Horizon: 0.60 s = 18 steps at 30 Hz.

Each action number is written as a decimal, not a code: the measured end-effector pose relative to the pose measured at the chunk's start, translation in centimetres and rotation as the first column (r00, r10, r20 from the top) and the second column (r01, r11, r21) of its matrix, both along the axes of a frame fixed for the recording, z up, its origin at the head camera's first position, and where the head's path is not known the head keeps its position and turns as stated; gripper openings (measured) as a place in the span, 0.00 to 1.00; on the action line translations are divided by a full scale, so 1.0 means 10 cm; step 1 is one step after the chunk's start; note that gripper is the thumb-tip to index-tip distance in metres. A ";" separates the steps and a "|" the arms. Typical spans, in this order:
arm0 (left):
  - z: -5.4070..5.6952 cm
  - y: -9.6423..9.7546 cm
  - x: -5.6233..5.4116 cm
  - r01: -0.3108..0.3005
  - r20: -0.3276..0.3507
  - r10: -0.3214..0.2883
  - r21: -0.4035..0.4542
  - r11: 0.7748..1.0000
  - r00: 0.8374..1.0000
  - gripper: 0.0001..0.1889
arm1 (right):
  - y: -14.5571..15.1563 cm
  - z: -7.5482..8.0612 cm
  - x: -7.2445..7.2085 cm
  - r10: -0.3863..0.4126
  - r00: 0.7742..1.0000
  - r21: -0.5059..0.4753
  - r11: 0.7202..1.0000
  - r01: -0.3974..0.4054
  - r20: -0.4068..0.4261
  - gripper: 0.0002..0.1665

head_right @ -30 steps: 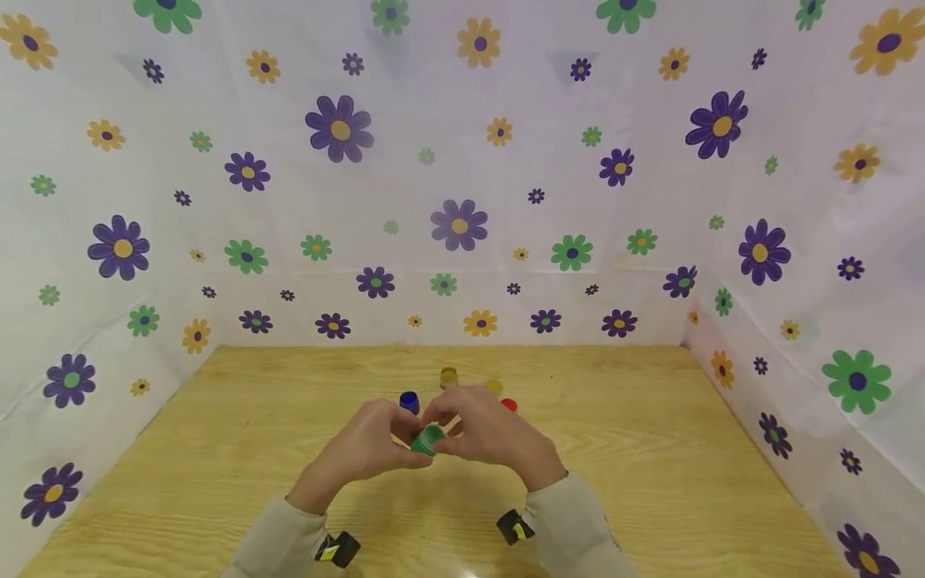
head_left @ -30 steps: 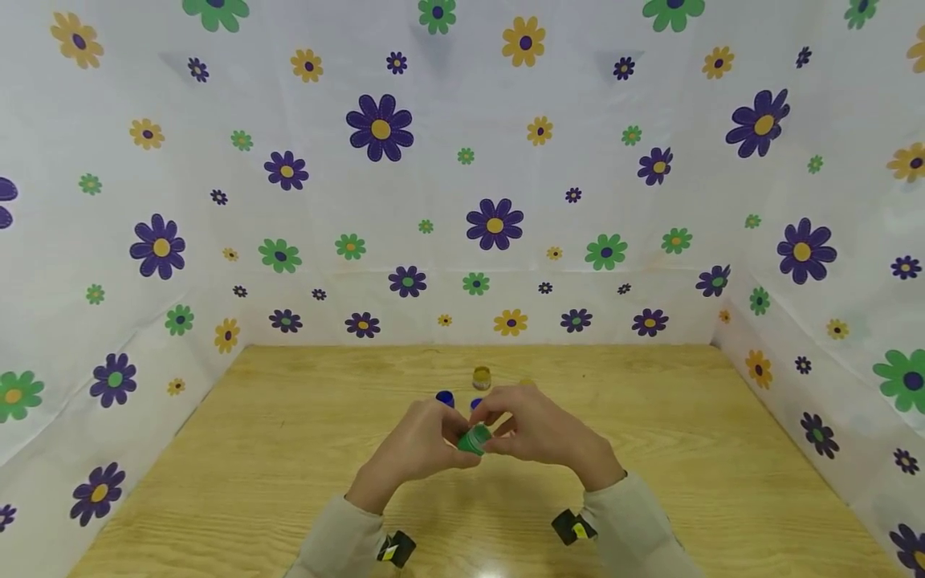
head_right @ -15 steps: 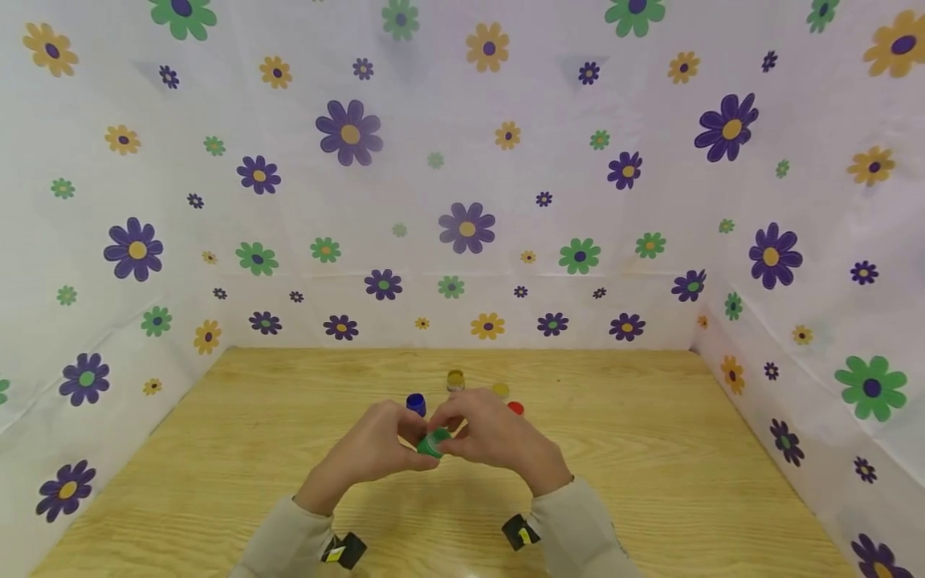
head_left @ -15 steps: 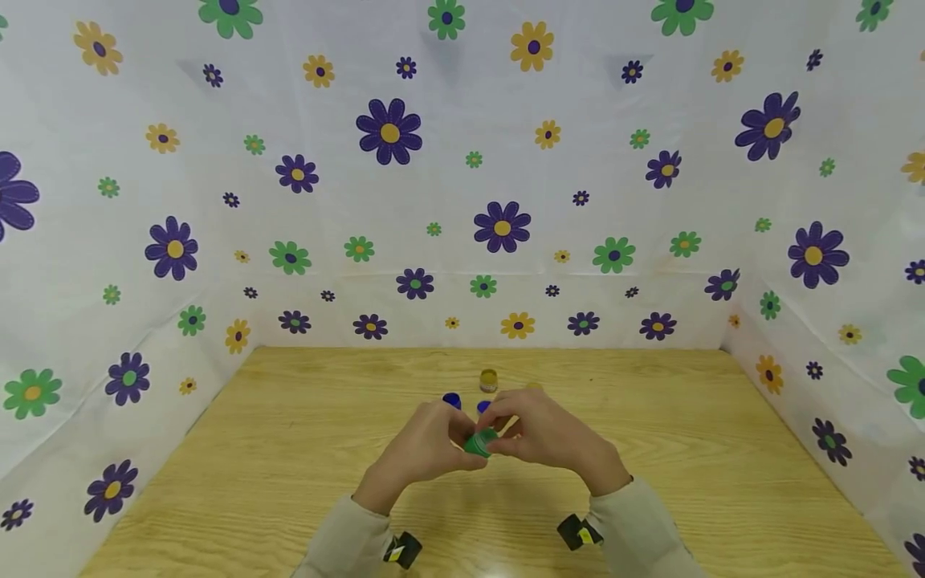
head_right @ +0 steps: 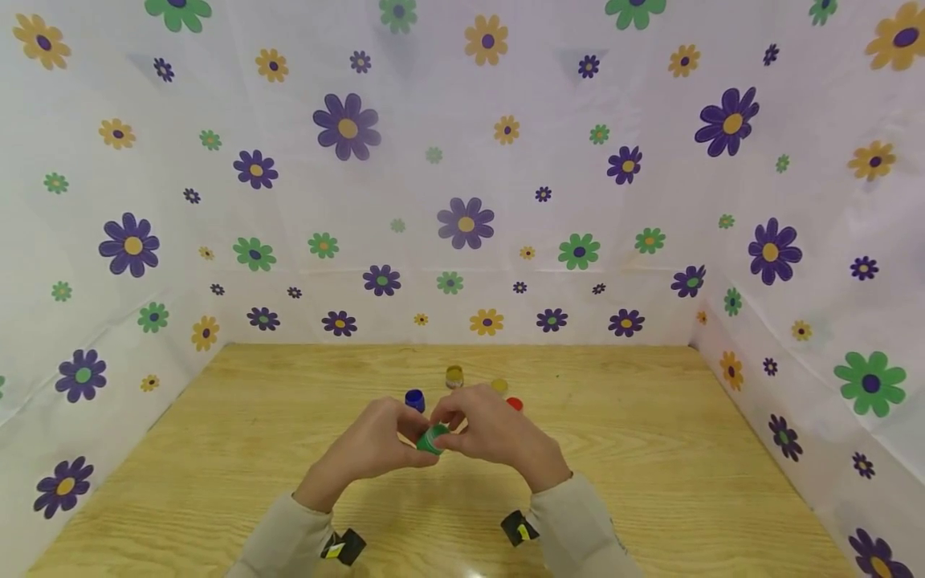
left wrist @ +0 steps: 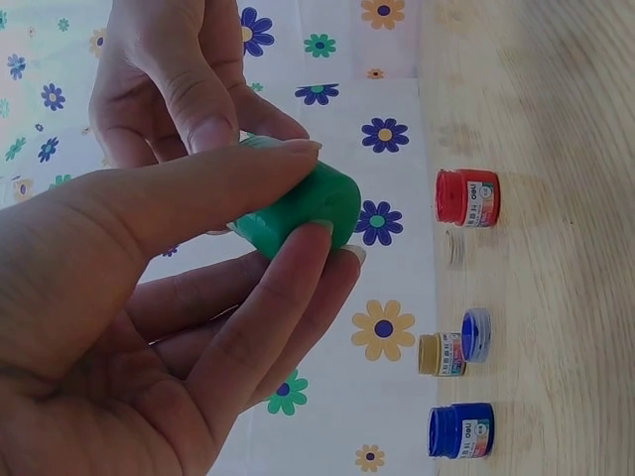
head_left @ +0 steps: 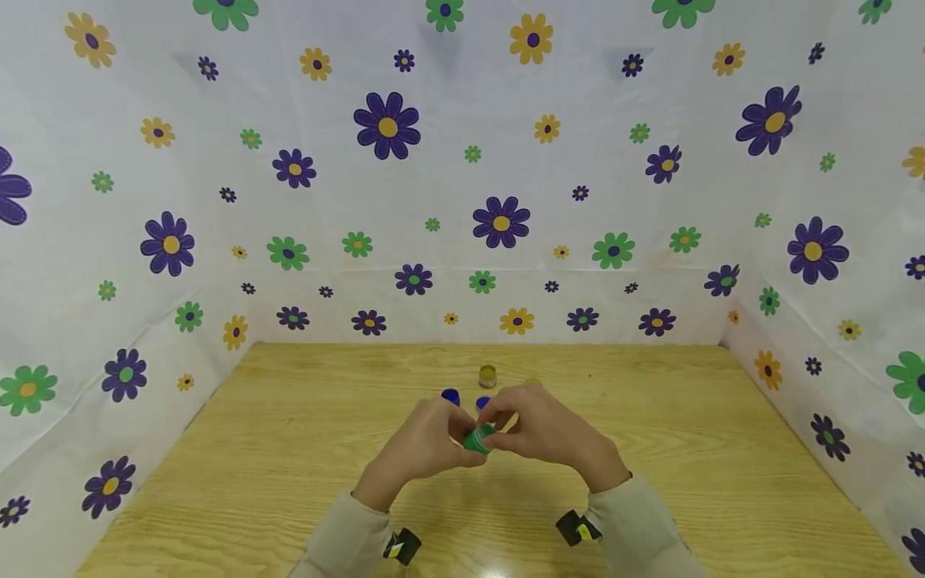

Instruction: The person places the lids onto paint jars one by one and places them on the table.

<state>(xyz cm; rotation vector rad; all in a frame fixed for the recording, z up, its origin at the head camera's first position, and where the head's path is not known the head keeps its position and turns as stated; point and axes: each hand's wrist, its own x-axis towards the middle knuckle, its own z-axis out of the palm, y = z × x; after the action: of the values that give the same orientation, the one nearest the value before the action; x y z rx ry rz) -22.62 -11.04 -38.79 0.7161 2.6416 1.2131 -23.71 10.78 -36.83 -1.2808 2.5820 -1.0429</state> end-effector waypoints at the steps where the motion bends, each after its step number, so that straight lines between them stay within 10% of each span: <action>1: 0.00 0.00 0.00 -0.002 0.000 0.002 -0.002 1.000 1.000 0.08 | 0.00 0.00 0.00 -0.004 1.000 -0.003 1.000 0.004 -0.001 0.08; 18: 0.00 0.00 0.00 -0.001 -0.021 0.001 -0.003 1.000 1.000 0.08 | 0.01 0.00 0.00 0.047 0.999 -0.045 0.998 -0.047 -0.001 0.10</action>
<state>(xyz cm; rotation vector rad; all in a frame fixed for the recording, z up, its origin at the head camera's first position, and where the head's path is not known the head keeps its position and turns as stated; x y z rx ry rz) -22.61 -11.05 -38.74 0.7312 2.6601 1.2081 -23.76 10.86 -36.86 -1.3441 2.5297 -1.0984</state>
